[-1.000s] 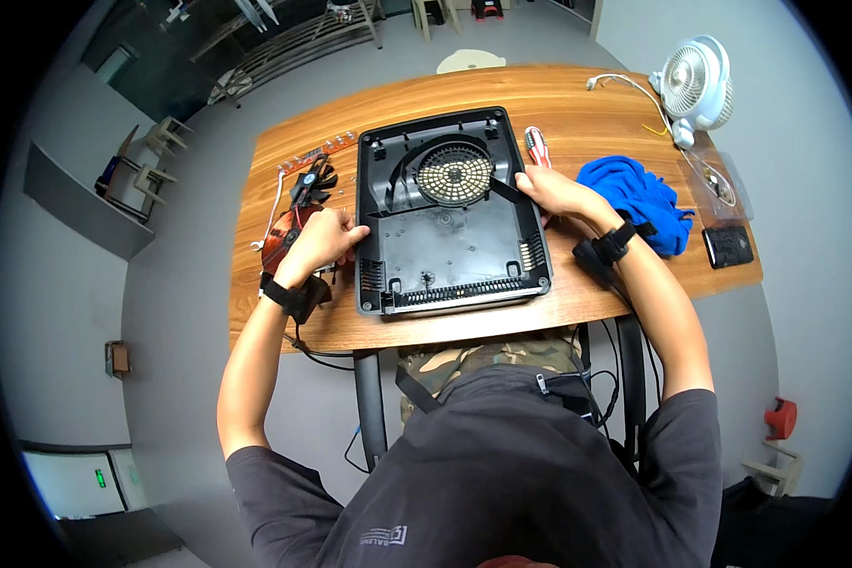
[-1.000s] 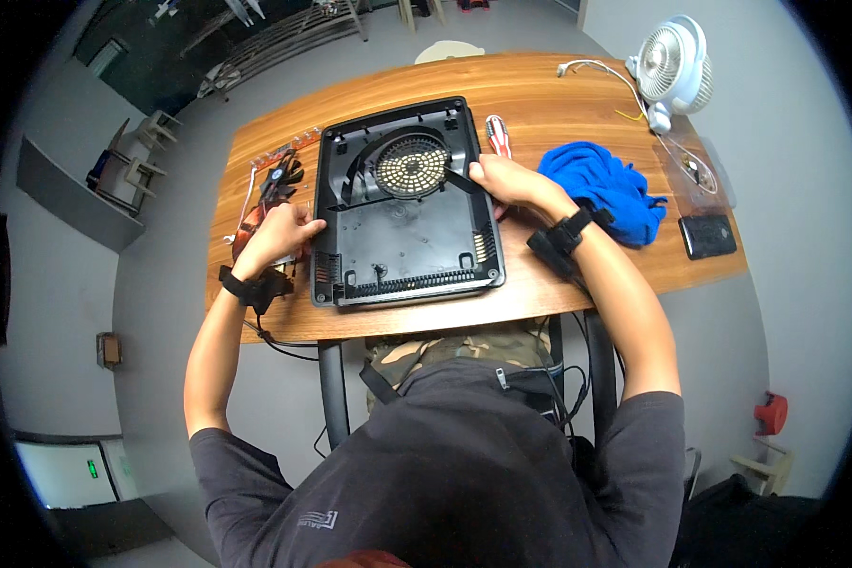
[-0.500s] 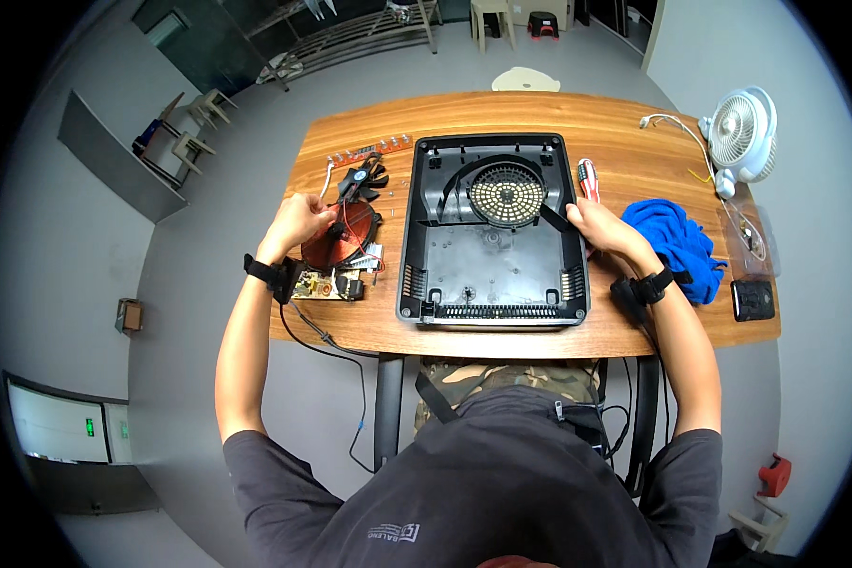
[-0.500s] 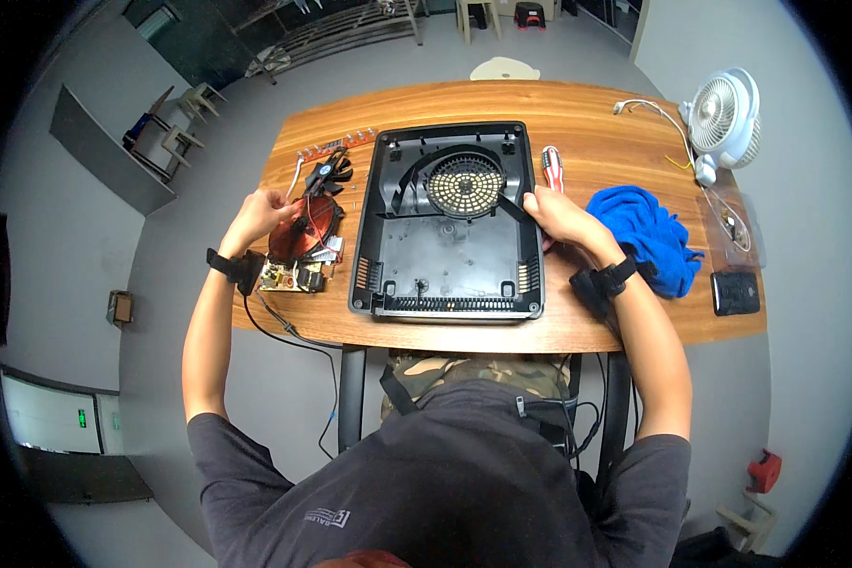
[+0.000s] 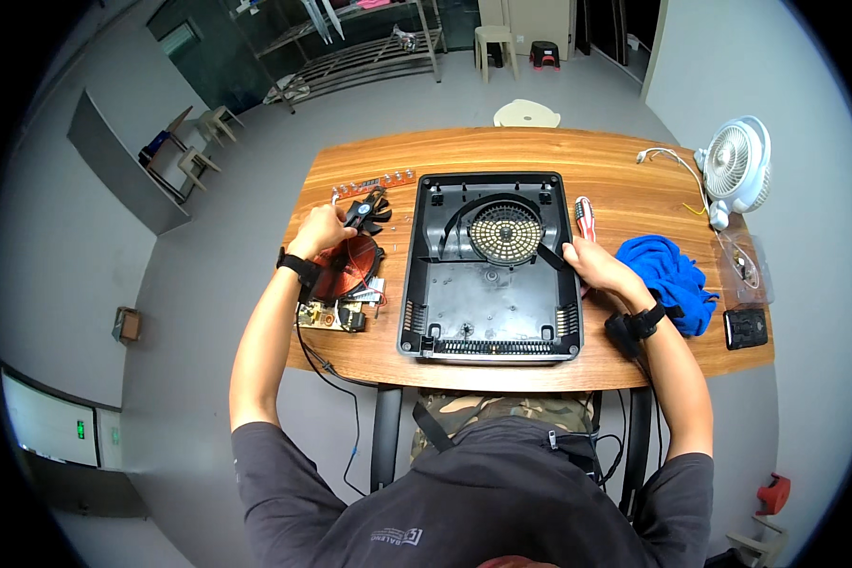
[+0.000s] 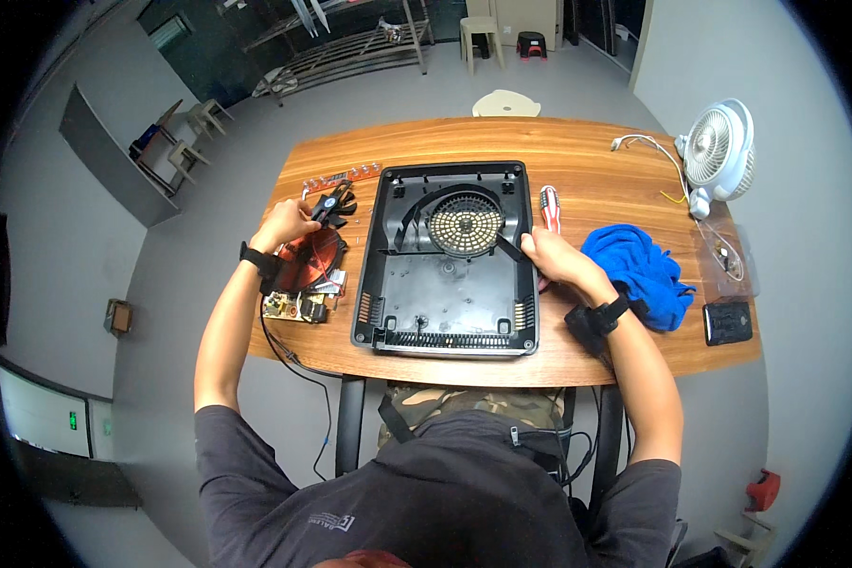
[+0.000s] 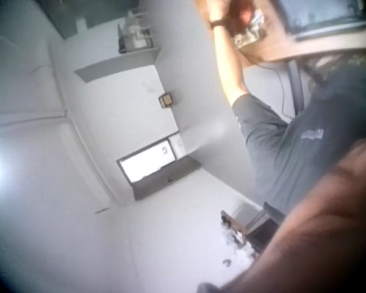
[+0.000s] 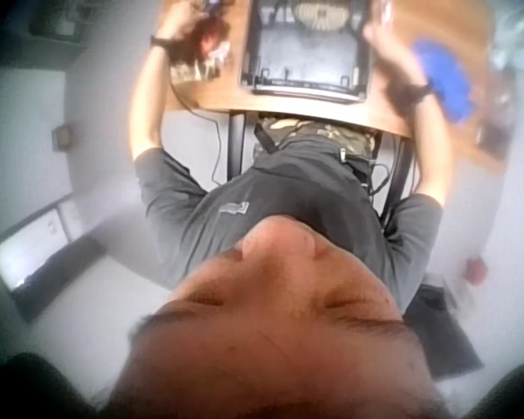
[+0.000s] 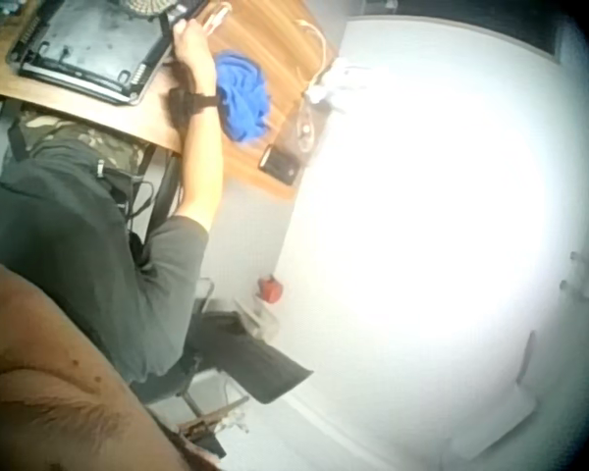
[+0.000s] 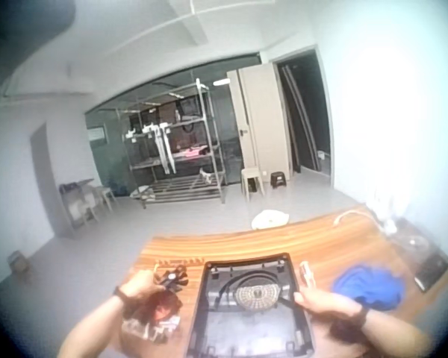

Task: The person disassembles a black electronic device on a wooden table, removes a fan and circuit board, wipes the interior with a blue cloth, and reassembles the components using a screwdriver. The person handles the device, fan, circuit board, and cloth throughout the process.

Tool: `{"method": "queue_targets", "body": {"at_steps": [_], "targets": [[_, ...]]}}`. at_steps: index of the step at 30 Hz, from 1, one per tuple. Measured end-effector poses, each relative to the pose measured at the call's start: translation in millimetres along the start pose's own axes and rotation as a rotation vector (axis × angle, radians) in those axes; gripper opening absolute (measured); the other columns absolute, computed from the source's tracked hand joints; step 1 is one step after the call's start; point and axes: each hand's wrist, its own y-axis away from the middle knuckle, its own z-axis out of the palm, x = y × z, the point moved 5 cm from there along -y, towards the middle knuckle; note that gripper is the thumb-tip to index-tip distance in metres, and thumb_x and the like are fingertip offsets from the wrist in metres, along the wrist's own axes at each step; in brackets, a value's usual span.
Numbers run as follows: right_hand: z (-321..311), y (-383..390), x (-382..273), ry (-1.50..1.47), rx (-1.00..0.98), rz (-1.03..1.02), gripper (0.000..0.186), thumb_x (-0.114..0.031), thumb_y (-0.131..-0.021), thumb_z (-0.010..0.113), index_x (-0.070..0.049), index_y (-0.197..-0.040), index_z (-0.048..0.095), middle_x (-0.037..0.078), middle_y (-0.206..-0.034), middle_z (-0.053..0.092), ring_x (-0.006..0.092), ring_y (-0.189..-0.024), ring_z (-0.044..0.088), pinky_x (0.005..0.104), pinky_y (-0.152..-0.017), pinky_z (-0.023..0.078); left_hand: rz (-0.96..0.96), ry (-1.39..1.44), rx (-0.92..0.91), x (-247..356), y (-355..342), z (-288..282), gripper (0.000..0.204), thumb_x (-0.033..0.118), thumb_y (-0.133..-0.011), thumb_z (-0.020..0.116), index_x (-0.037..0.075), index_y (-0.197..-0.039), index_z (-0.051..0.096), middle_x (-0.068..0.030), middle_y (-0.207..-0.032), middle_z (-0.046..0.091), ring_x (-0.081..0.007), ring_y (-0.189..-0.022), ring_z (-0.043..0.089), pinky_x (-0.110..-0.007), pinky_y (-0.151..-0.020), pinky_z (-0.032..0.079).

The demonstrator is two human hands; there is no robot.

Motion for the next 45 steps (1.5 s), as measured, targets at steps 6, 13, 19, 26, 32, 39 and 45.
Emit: {"method": "queue_targets", "body": {"at_steps": [6, 13, 19, 26, 32, 39, 45], "targets": [[-0.5, -0.5, 1.8, 0.038, -0.024, 0.003, 0.041, -0.029, -0.106, 0.036, 0.007, -0.095, 0.053, 0.013, -0.073, 0.064, 0.0231, -0.055, 0.067, 0.0336, -0.046, 0.057, 0.01, 0.005, -0.031, -7.9, 9.5, -15.3, 0.044, 0.034, -0.076, 0.085, 0.002, -0.104, 0.074, -0.0184, -0.093, 0.075, -0.0289, -0.087, 0.074, -0.04, -0.081, 0.057], [1.4, -1.9, 5.9, 0.01, -0.031, 0.006, 0.04, -0.031, -0.107, 0.038, 0.004, -0.095, 0.052, 0.01, -0.071, 0.062, 0.0199, -0.053, 0.064, 0.0328, -0.046, 0.055, -0.025, 0.051, -0.036, -29.7, 38.6, -18.9, 0.045, 0.038, -0.076, 0.085, 0.002, -0.101, 0.075, -0.0176, -0.09, 0.076, -0.028, -0.086, 0.074, -0.038, -0.078, 0.057], [-0.5, 0.6, 0.3, 0.06, 0.033, -0.016, 0.043, -0.03, -0.107, 0.038, 0.006, -0.091, 0.054, 0.011, -0.069, 0.064, 0.0209, -0.052, 0.066, 0.0323, -0.044, 0.055, -0.124, 0.049, -0.047, -57.1, 76.6, -28.4, 0.041, 0.033, -0.076, 0.084, 0.001, -0.099, 0.075, -0.0175, -0.092, 0.076, -0.0283, -0.087, 0.074, -0.038, -0.079, 0.056], [-28.4, -8.6, -23.3, 0.332, -0.019, 0.04, 0.054, -0.045, -0.104, 0.051, 0.004, -0.083, 0.059, 0.016, -0.062, 0.065, 0.0246, -0.054, 0.069, 0.0358, -0.049, 0.056, -0.128, 0.099, -0.055, -79.7, 109.5, -25.4, 0.039, 0.031, -0.077, 0.082, -0.001, -0.098, 0.074, -0.0183, -0.092, 0.075, -0.0293, -0.088, 0.074, -0.037, -0.079, 0.057], [-31.6, -33.2, -125.7, 0.786, 0.0, -0.217, 0.042, -0.041, -0.098, 0.064, 0.0, -0.086, 0.065, 0.019, -0.075, 0.068, 0.0337, -0.075, 0.069, 0.0447, -0.069, 0.053, -0.083, 0.144, -0.041, -78.5, 137.4, -17.1, 0.035, 0.027, -0.078, 0.083, -0.002, -0.096, 0.074, -0.0167, -0.087, 0.075, -0.0273, -0.081, 0.073, -0.036, -0.075, 0.056], [129.9, -66.9, -241.0, 0.928, -0.464, -0.486, 0.051, -0.046, -0.098, 0.059, 0.002, -0.085, 0.071, 0.019, -0.078, 0.069, 0.0325, -0.077, 0.069, 0.0457, -0.074, 0.054, -0.027, 0.21, -0.079, -77.2, 159.6, -1.3, 0.038, 0.025, -0.078, 0.084, -0.003, -0.1, 0.07, -0.0176, -0.089, 0.073, -0.0303, -0.082, 0.071, -0.039, -0.076, 0.056], [213.1, -96.2, -241.9, 0.94, -0.578, -0.437, 0.039, -0.041, -0.091, 0.065, -0.004, -0.093, 0.076, 0.019, -0.087, 0.073, 0.0367, -0.089, 0.07, 0.0434, -0.078, 0.054, 0.082, 0.201, -0.024, -74.3, 170.6, 6.4, 0.042, 0.025, -0.075, 0.084, -0.002, -0.104, 0.07, -0.0206, -0.101, 0.072, -0.035, -0.096, 0.07, -0.043, -0.085, 0.054]]}}
